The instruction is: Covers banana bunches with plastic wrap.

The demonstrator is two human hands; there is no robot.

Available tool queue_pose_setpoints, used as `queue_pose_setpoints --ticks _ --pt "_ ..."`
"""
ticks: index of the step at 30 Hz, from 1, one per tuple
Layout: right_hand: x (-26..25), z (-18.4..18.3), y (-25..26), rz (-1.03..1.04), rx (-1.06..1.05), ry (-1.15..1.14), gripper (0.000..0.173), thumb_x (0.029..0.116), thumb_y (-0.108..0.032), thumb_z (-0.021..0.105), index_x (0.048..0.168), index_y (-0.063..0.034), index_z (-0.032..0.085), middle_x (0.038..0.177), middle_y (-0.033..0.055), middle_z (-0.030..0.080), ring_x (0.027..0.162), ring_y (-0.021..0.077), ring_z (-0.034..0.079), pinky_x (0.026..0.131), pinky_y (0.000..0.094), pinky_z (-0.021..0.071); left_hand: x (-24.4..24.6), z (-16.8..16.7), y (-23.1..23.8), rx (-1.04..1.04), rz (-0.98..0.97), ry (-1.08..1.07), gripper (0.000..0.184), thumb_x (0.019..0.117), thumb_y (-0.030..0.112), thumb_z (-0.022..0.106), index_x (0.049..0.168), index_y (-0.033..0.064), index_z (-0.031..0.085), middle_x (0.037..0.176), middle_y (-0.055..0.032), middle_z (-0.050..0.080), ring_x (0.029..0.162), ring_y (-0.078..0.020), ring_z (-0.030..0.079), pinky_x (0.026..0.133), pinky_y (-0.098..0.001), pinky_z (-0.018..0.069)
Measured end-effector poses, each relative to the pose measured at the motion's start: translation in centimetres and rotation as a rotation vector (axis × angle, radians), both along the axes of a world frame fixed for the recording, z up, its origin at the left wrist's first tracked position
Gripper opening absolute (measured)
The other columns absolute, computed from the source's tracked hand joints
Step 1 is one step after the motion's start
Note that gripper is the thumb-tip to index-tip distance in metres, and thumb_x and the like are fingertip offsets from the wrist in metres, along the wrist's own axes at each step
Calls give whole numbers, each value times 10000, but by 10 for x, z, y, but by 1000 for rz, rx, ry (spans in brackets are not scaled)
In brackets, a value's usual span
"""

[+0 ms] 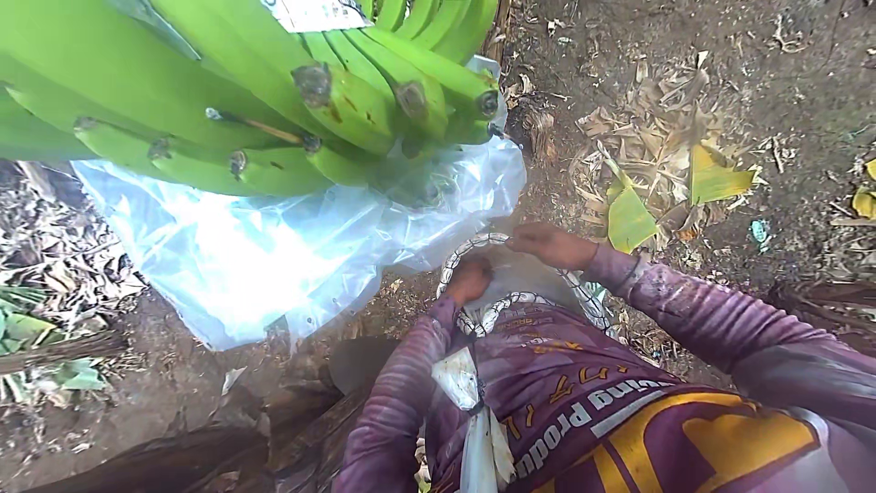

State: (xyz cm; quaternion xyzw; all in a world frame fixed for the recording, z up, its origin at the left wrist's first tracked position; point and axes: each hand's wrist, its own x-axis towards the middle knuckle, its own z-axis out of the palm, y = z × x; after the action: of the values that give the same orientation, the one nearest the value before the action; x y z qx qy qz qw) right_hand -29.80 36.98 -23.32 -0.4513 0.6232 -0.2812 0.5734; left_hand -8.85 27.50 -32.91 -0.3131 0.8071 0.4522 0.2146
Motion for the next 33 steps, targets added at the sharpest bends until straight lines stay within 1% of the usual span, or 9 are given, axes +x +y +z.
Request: queue_pose_setpoints --ticks 5,7,9,12,14,17,22,28,33 --pt "-6 -35 25 -149 -52 186 235 1010 -155 598 1077 54 679 1013 180 680 965 236 647 901 428 531 -20 120 0 357 293 573 187 1020 227 581 945 93 687 780 1 630 691 -94 588 650 -330 524" --pt "-5 -61 46 -63 -38 329 356 979 -100 638 1250 130 622 1236 306 647 1191 381 618 1071 514 455 -34 171 2 509 449 785 175 1054 217 541 1044 140 697 816 59 661 667 -19 607 607 -229 546" --pt "-13 -55 42 34 128 351 378 988 -69 642 1318 110 592 1343 290 606 1297 380 558 1144 504 388 -51 191 -4 574 518 909 148 1079 209 490 1035 179 627 804 67 623 615 -15 569 563 -190 519" --pt "-61 -76 55 50 -41 486 293 910 -105 726 1148 62 693 1081 271 702 1020 421 676 895 623 511 -64 183 -15 592 599 968 125 1094 241 470 1046 211 581 850 64 630 641 -26 600 595 -197 550" --pt "-85 -31 47 -152 60 610 317 994 -181 622 1230 29 656 1070 297 691 999 491 674 847 734 495 -66 178 -15 569 657 977 122 1094 269 482 1051 227 588 859 48 635 637 -43 603 598 -214 559" --pt "-86 65 31 -584 -254 716 419 1068 -347 492 1194 25 638 974 206 693 869 329 697 811 571 567 -73 175 -15 528 722 977 123 1091 240 495 1077 180 602 842 19 661 646 -80 646 625 -253 592" --pt "-19 94 44 -298 -384 696 743 770 -548 837 1247 -18 626 1083 163 681 924 315 686 777 548 585 -84 190 -18 491 745 996 102 1091 271 498 1082 191 561 870 19 630 661 -89 644 630 -257 595" --pt "-15 66 50 -267 -456 846 278 927 -253 657 1069 -18 697 934 145 701 817 320 706 668 537 577 -96 196 -30 556 905 1065 110 1093 129 442 1023 107 523 800 -19 654 650 -138 682 646 -316 625" --pt "-47 79 52 -191 -312 760 232 1055 -182 535 1065 -61 733 814 104 712 725 281 702 664 544 574 -98 197 -29 570 908 1055 111 1097 139 436 1044 117 532 809 -18 660 679 -139 691 671 -314 623"
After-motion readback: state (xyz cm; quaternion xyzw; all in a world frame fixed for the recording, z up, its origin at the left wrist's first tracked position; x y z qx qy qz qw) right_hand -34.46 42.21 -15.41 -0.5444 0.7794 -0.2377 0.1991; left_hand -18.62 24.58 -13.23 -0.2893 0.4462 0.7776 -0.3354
